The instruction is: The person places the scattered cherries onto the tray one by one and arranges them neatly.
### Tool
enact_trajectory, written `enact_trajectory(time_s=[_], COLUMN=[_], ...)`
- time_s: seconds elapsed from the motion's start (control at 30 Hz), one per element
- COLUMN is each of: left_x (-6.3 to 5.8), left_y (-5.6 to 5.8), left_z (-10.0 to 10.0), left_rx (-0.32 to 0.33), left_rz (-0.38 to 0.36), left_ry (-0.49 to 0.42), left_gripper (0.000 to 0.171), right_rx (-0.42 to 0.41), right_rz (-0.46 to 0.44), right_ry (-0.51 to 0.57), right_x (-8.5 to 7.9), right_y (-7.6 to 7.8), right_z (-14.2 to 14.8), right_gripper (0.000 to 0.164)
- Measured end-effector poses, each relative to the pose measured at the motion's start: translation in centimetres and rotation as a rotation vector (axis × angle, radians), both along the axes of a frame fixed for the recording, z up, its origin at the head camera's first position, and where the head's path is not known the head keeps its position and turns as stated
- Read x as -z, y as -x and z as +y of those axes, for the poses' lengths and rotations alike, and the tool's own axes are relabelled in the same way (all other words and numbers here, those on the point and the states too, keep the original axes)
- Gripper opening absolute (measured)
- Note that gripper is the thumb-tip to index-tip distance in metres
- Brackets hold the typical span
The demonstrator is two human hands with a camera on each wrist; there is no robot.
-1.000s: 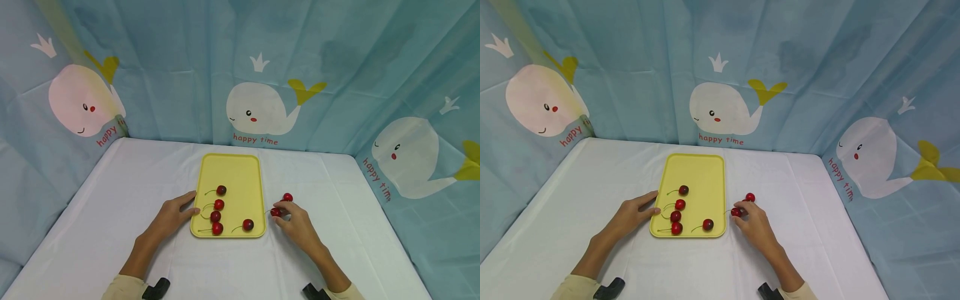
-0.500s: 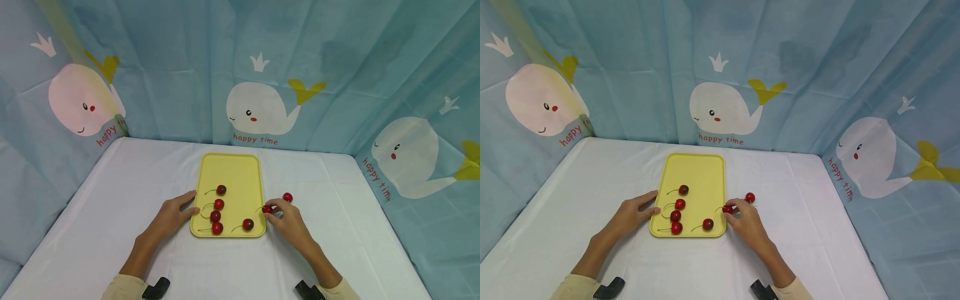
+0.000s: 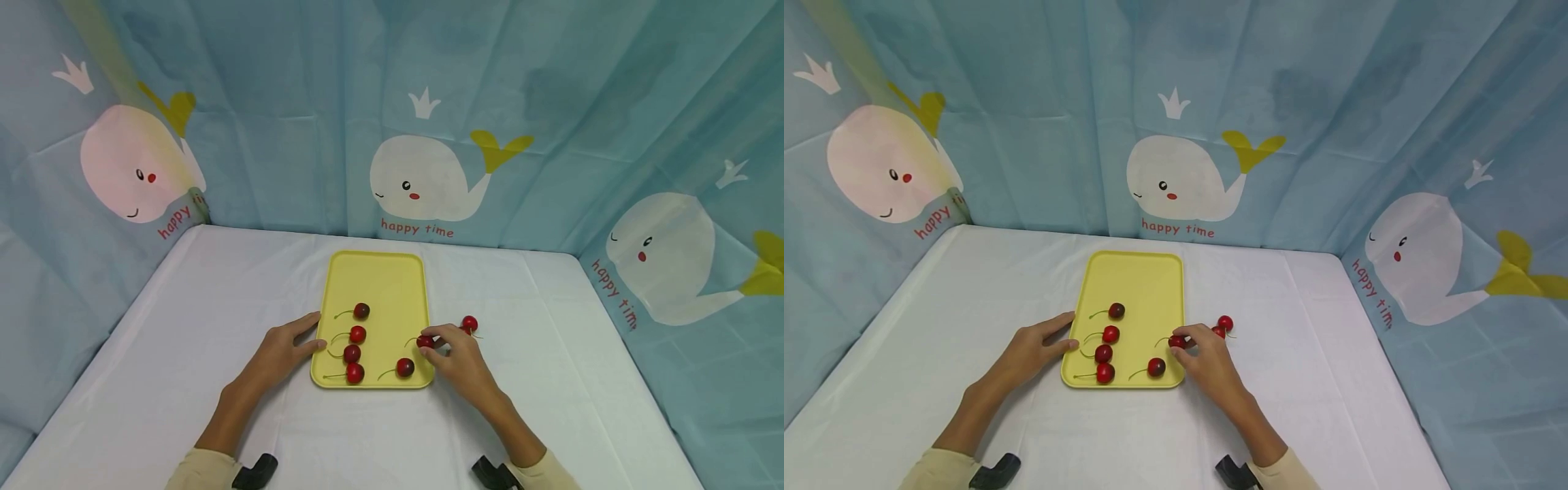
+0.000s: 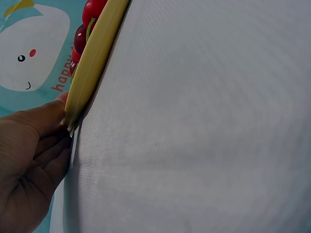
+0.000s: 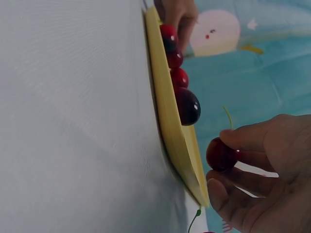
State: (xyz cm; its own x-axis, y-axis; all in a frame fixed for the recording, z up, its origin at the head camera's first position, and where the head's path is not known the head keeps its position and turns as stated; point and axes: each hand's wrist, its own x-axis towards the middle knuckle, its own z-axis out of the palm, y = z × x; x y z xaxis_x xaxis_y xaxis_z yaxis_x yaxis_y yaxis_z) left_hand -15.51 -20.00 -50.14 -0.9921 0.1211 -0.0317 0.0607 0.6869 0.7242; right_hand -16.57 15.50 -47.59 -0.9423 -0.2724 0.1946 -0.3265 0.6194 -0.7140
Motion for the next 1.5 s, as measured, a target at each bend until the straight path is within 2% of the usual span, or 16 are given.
enact_trajectory(time_s=[0.4,0.9,1.2,1.5], left_x=[0.1,0.0,0.1,0.1], left_y=[0.0,-0.1,0.0,0.0], left_z=[-0.1,-0.1,0.1,0.0], left_rx=[-0.004,-0.004,-0.004,-0.003], left_rz=[0.001,0.001,0.008,0.008], left_ry=[-0.007,-0.007,-0.003,0.000], left_gripper=[0.072,0.072,0.071,0.072], right_rx=[-0.044,-0.089,-0.091,-0.087], right_rz=[-0.020,-0.039,-0.054,-0.060], right_ry=[0.000,-0.043,-0.099,-0.101], right_x=[0.4,0.7,0.7,0.7], right_y=[0.3,1.1,1.4,1.3], right_z=[-1.4,-2.5,-2.7,-2.7], right_gripper=[0.034,0.028,0.027,0.030])
